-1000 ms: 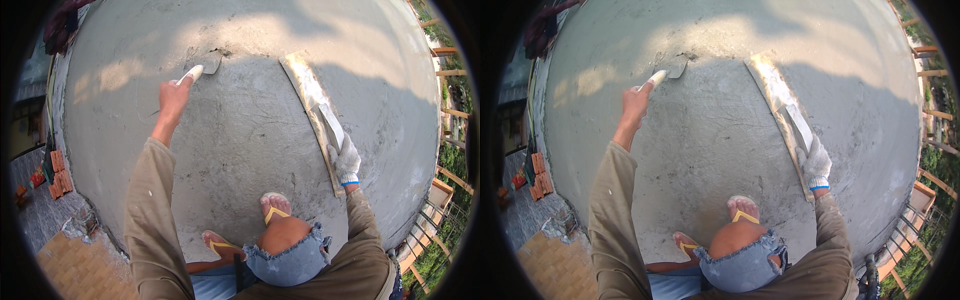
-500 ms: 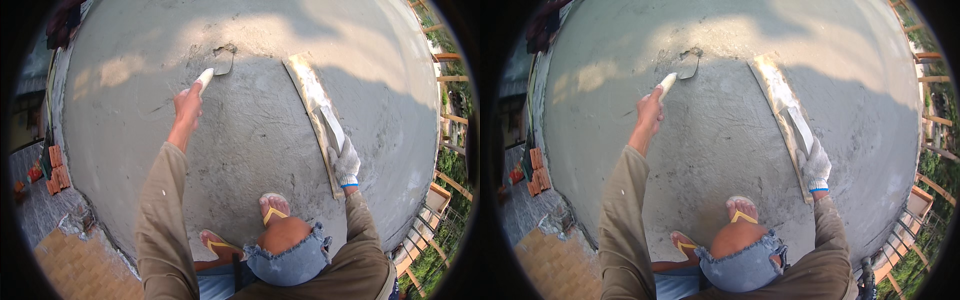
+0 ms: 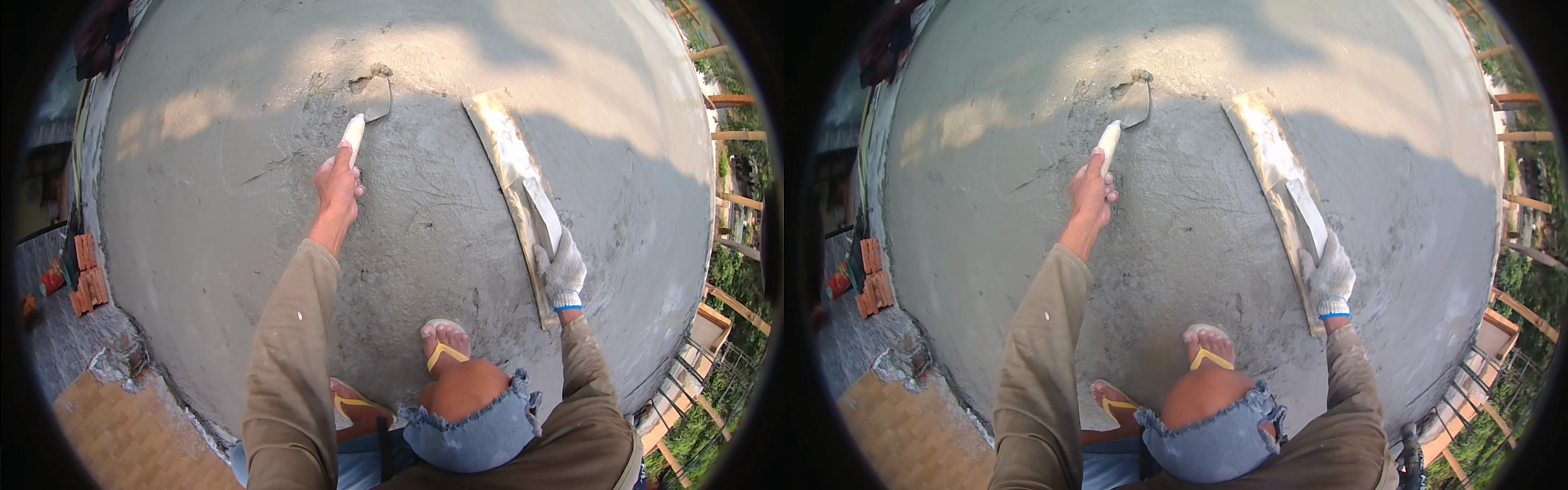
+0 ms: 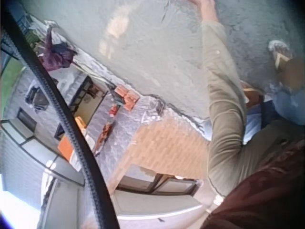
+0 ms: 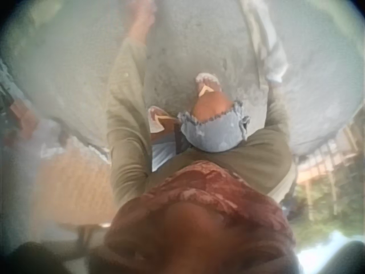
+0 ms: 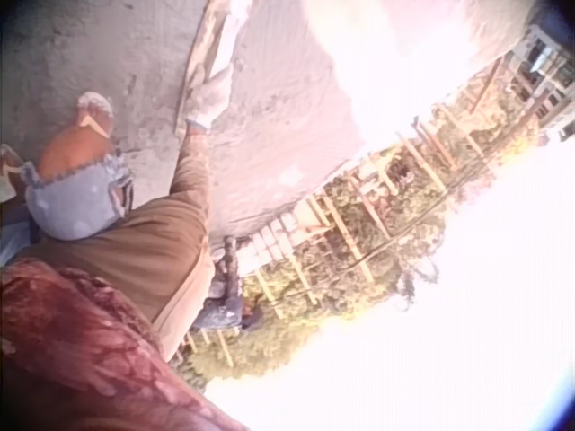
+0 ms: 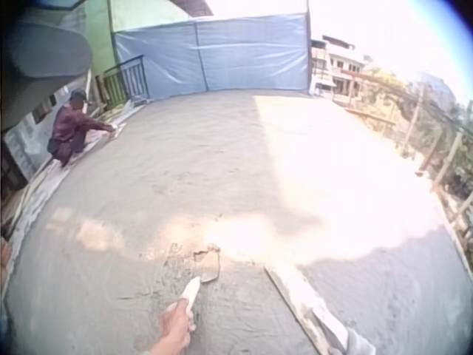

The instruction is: The person smooths a wet concrete surface using a trowel and a wooden float. The person repeatedly scrapes and levels the concrete, filling small gaps and creating a flat finish.

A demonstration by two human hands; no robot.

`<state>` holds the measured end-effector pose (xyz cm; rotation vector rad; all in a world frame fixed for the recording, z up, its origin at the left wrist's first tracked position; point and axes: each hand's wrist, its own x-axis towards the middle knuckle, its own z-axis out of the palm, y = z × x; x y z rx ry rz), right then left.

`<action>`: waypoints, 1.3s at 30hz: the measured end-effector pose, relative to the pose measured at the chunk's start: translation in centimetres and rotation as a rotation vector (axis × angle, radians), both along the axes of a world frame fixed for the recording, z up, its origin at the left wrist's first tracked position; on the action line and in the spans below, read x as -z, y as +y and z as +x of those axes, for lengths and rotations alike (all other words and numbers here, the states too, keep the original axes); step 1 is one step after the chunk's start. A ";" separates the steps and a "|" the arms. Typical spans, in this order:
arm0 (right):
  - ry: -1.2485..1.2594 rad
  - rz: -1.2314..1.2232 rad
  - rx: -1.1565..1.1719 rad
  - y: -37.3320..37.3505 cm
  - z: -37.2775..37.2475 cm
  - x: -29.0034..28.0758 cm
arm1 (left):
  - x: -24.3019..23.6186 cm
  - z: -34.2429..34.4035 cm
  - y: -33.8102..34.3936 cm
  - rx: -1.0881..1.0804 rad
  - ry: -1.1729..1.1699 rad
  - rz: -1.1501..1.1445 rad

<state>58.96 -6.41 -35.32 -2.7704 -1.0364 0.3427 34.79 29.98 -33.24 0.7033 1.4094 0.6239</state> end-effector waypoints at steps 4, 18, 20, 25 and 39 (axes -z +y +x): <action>-0.005 0.014 -0.010 0.0 0.0 0.2 | -1.0 2.2 0.6 0.001 -0.015 -0.014; 0.006 0.000 0.005 0.0 -0.3 0.2 | 4.6 1.6 -1.8 -0.003 -0.054 0.101; 0.007 0.010 0.005 0.1 -0.2 0.2 | 4.2 0.9 -2.0 0.006 -0.035 0.144; 0.003 0.008 0.004 -0.2 0.0 0.1 | 0.2 -4.6 -3.7 0.004 -0.126 0.172; -0.036 -0.006 -0.036 -0.7 0.1 1.5 | -21.0 -37.8 -15.3 -0.284 0.063 0.239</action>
